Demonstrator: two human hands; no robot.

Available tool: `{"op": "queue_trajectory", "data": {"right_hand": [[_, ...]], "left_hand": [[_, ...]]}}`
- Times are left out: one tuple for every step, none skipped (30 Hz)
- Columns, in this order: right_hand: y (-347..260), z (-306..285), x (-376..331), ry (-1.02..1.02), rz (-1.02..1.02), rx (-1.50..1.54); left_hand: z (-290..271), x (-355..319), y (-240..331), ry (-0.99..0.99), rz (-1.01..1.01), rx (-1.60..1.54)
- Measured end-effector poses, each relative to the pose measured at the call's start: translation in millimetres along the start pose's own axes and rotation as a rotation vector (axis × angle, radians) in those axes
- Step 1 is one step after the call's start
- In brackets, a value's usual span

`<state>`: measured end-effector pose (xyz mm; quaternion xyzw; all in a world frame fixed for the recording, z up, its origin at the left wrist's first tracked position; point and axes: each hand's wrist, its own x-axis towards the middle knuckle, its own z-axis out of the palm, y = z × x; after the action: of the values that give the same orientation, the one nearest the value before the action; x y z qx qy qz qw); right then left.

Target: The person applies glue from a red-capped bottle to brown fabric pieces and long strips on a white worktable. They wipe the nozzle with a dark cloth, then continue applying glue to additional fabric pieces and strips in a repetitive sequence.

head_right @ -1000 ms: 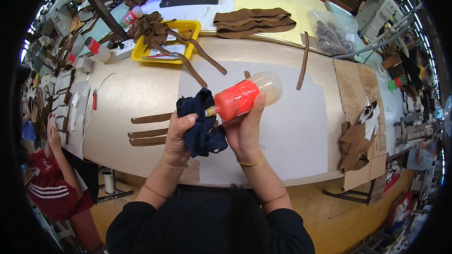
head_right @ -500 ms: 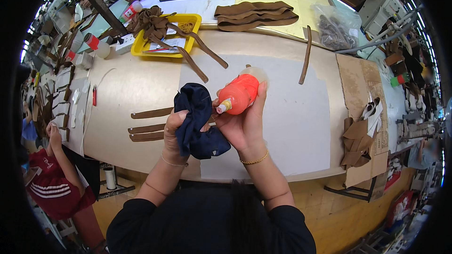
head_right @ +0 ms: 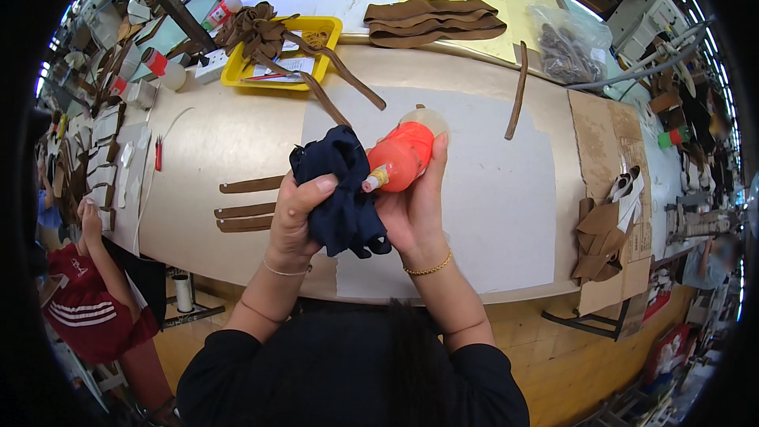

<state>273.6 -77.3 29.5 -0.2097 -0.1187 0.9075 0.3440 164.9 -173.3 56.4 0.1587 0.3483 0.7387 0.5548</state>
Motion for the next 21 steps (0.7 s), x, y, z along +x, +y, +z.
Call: {"op": "queue_trajectory", "data": {"right_hand": [[0.9,-1.8,1.0,0.012,-0.017,-0.008],[2.3,-3.5,2.3,0.024,-0.034,-0.017],[3.5,-4.0,2.9,0.035,-0.052,-0.025],[4.1,-1.8,2.2,0.04,-0.067,-0.037],[4.3,2.3,0.8,0.045,-0.082,-0.049],[4.6,4.5,0.0,0.05,-0.097,-0.061],[4.5,3.9,-0.2,0.042,-0.09,-0.062],[3.9,2.6,-0.6,0.034,-0.083,-0.063],[3.7,1.9,-1.0,0.027,-0.075,-0.064],[4.3,4.2,-1.9,0.038,-0.051,-0.044],[4.9,8.0,-3.1,0.049,-0.028,-0.024],[5.2,10.0,-3.6,0.061,-0.004,-0.003],[4.3,5.0,-1.7,-0.028,0.062,0.031],[2.9,0.2,0.4,-0.114,0.127,0.068],[2.3,-2.0,1.4,-0.201,0.192,0.105],[0.8,-2.0,-0.8,-0.071,0.217,0.148],[0.3,-0.9,-1.1,-0.072,0.226,0.189],[-0.3,-0.6,-1.1,-0.073,0.234,0.231],[-1.3,0.0,-1.0,-0.074,0.242,0.273],[-3.6,1.6,-2.3,-0.094,0.257,0.29],[-5.8,1.7,-3.1,-0.104,0.268,0.312]], "left_hand": [[3.0,0.0,3.0,-0.003,-0.009,0.02],[4.5,0.2,4.9,-0.005,-0.018,0.041],[4.6,0.7,5.6,-0.001,-0.015,0.075],[4.5,1.1,6.1,0.002,-0.012,0.109],[4.3,1.5,6.9,0.005,-0.009,0.143],[3.4,1.6,8.5,-0.006,-0.017,0.154],[1.8,1.6,10.9,-0.017,-0.027,0.165],[0.3,1.4,12.5,-0.027,-0.036,0.175],[-1.8,1.9,12.4,-0.039,-0.036,0.169],[-4.8,2.8,11.1,-0.051,-0.036,0.162],[-6.4,3.2,9.9,-0.064,-0.037,0.155],[-5.7,2.3,9.9,-0.049,-0.002,0.111],[-4.2,0.6,10.2,-0.033,0.034,0.067],[-3.5,-0.9,9.8,-0.017,0.067,0.024],[-7.0,-1.7,10.1,0.045,0.109,-0.007],[-7.7,-4.0,15.6,0.062,0.139,0.017],[-8.9,-5.1,21.8,0.075,0.167,0.04],[-15.1,-4.1,24.6,0.112,0.227,0.107],[-22.4,-2.3,28.5,0.148,0.286,0.175],[-29.0,0.2,34.4,0.165,0.378,0.182],[-36.3,3.1,43.0,0.185,0.473,0.192]]}}
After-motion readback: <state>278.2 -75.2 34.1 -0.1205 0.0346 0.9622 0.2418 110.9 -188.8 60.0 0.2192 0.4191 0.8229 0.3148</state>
